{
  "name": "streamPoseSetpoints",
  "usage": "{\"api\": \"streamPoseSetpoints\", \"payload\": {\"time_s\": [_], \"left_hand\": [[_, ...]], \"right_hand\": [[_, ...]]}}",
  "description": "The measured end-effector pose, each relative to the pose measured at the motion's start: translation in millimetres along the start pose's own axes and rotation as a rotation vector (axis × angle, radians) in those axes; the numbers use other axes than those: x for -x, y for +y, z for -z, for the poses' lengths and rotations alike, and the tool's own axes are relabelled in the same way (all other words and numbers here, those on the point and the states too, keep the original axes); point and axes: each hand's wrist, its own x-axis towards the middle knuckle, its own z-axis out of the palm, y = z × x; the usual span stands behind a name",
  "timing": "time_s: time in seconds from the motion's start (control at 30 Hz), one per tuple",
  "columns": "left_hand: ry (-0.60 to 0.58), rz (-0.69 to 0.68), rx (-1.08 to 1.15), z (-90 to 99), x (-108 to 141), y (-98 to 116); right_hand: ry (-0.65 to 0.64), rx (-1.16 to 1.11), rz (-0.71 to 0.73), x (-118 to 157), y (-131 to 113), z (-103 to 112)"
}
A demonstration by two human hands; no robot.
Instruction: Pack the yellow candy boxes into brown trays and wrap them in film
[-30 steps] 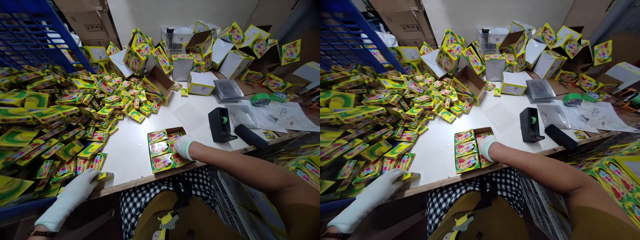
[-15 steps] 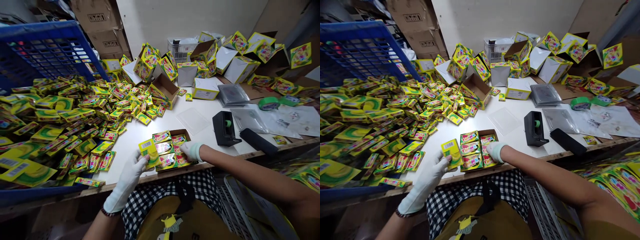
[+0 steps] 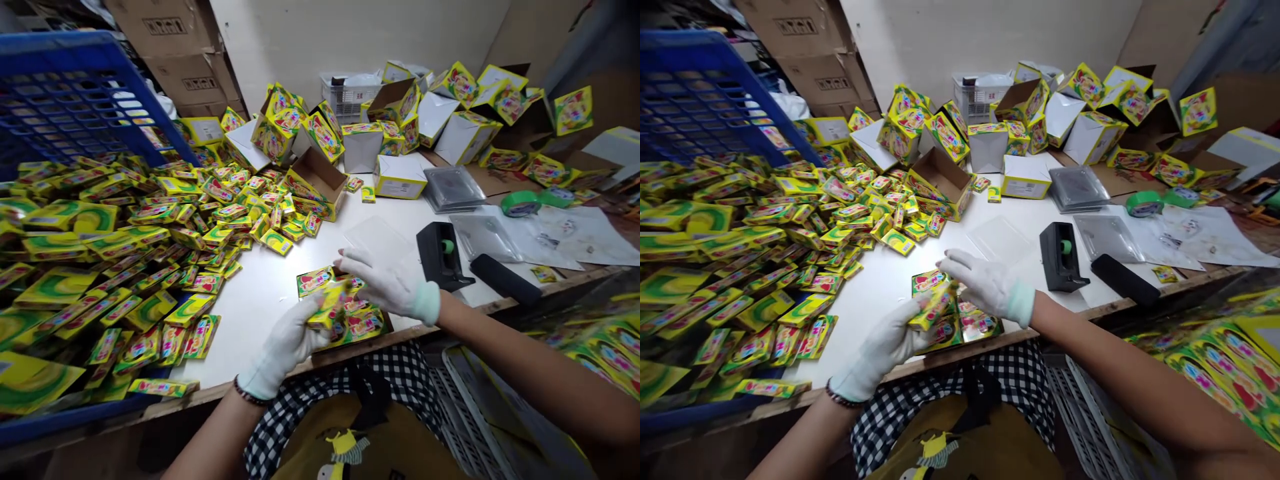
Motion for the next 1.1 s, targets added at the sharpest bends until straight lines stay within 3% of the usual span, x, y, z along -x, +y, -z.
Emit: {"api": "streamPoseSetpoints", "payload": {"time_s": [0.07,0.17,0.37,0.43,0.53,0.63,0.7,0.77,0.8,0.87,0.93,1.0,1.1], "left_hand": [[-0.032,0.049,-0.031,-5.0,-1,-5],[-0.062,0.066,-0.147,-4.4,0,-5],[-0.098,0.073,0.074,10.1,3,1],[-0.058,0.073,0.013,17.4,6,1],[0.220,-0.132,-0.527,42.4,22,21],[0.708,-0.386,-1.399,94.3,42,64],[0.940,-0.206,-1.836,138.4,46,95],[1.118,0.045,-2.040,178.1,45,117],[1.129,0.139,-2.089,193.1,44,124],[1.137,0.187,-2.130,210.5,45,129],[1.126,0.120,-2.072,211.1,50,124],[1.070,-0.049,-1.870,198.2,56,113],[0.813,-0.359,-1.237,161.8,57,89]], "right_hand": [[0.003,-0.049,0.158,1,-9,11],[-0.005,-0.036,0.151,1,-10,14],[-0.013,0.009,0.335,-11,12,-9],[0.011,0.033,0.322,-15,20,-10],[-0.128,0.093,0.085,-20,31,-2],[-0.499,0.166,-0.232,-33,34,3],[-0.722,0.220,-0.343,-49,34,-2],[-0.867,0.261,-0.367,-67,36,-14],[-0.937,0.272,-0.367,-75,38,-21],[-0.961,0.258,-0.370,-84,44,-32],[-0.942,0.228,-0.368,-83,50,-40],[-0.905,0.211,-0.371,-73,54,-45],[-0.811,0.230,-0.399,-56,52,-51]]}}
